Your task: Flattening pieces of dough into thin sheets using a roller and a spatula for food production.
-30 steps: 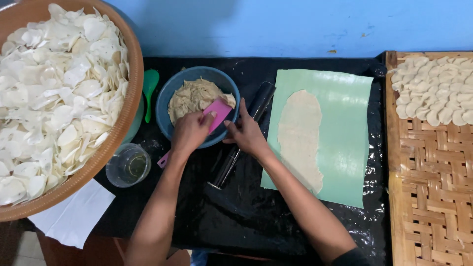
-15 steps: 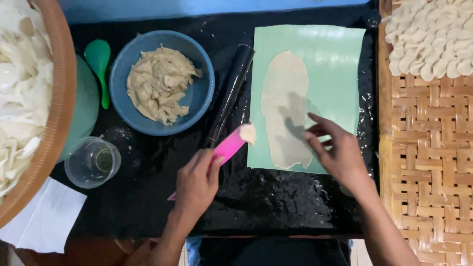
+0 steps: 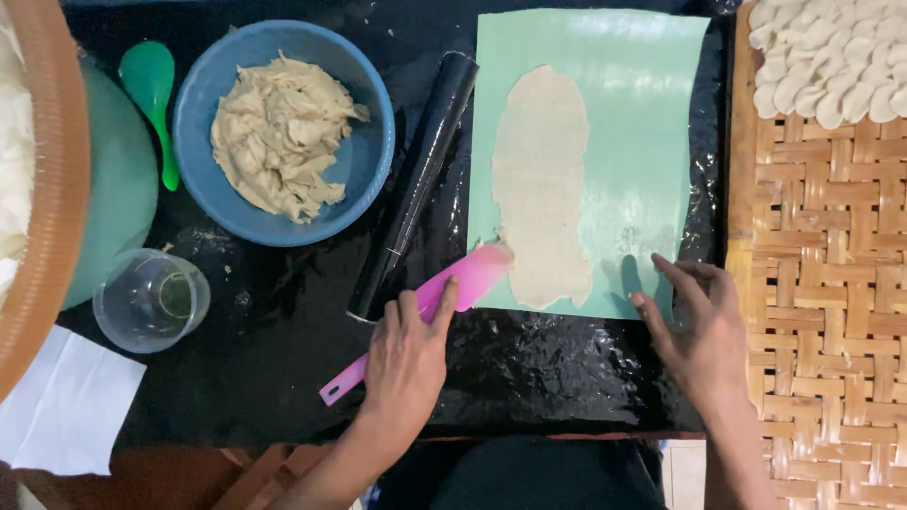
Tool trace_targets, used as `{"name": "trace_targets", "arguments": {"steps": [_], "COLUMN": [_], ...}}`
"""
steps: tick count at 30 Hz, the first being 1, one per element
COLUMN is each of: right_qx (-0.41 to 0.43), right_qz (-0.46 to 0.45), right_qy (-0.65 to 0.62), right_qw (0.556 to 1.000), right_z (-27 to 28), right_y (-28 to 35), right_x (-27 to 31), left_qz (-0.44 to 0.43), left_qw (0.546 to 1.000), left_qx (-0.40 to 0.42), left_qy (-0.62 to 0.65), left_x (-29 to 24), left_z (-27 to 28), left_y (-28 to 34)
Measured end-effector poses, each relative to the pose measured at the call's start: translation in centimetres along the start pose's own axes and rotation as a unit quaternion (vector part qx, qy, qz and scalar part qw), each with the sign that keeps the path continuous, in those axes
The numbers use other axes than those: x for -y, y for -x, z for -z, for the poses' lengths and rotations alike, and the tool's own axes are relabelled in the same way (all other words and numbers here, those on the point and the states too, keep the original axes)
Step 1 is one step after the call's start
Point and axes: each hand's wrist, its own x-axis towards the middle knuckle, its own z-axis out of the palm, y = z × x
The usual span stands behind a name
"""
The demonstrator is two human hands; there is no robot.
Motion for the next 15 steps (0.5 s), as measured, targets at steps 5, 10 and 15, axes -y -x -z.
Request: {"name": "trace_targets", "arguments": {"steps": [5,10,15], "right_qx": [0.006,0.049,0.057], "right_qz": [-0.011,-0.103,-0.172], "right_qy": [0.056,0.049,-0.059], "right_qw": [0.998,0.992,0.982], "right_z": [-0.7,-1.1,-3.4], "right_y": [0.5,0.7,1.6], "right_x": [-1.3,-1.5,-4.7], "left_qz": [0.061,0.005,-0.023], "left_qw": [0.996,0.998,0.995], "left_qx": [0.045,-0.052,-0.001], "left_qy": [0.055,-0.018,-0.098], "left_x": [0.6,-1.1,-2.6], "left_z": [4.0,3.9,4.0], "left_y": [-0.4,-1.0,-2.0]}}
